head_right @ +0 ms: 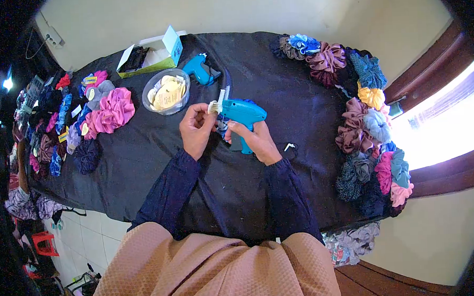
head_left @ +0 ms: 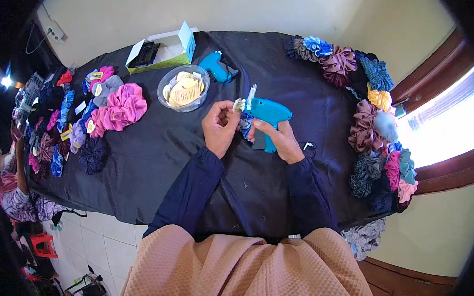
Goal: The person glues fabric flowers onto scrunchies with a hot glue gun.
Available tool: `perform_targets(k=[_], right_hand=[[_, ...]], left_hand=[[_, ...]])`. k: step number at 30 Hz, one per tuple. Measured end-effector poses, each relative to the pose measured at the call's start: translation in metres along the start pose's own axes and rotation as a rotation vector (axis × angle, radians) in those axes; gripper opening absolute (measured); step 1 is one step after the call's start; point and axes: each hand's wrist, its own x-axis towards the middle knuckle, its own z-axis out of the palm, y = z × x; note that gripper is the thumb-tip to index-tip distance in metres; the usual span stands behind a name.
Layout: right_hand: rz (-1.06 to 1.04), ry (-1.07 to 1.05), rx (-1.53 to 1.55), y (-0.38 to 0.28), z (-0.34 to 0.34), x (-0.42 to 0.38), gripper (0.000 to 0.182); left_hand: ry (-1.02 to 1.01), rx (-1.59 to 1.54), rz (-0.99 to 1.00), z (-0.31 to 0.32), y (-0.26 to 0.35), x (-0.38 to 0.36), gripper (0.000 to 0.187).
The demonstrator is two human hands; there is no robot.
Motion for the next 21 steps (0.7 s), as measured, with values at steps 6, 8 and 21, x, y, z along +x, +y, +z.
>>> perform_targets(k=[6, 8, 21], right_hand=[[0.009, 0.004, 0.012, 0.001, -0.002, 0.0, 0.028], [0.005, 0.005, 0.02, -0.001, -0.002, -0.001, 0.027], [0.126, 0.115, 0.368, 0.001, -0.025, 0.002, 0.029]], left_hand=[[-0.05, 0.066, 0.033, 0.003, 0.0, -0.002, 0.014], [-0.056, 0.113, 0.067, 0.003, -0.001, -0.001, 0.015], [-0.068, 0.582, 0.35, -0.003, 0.001, 0.006, 0.034]])
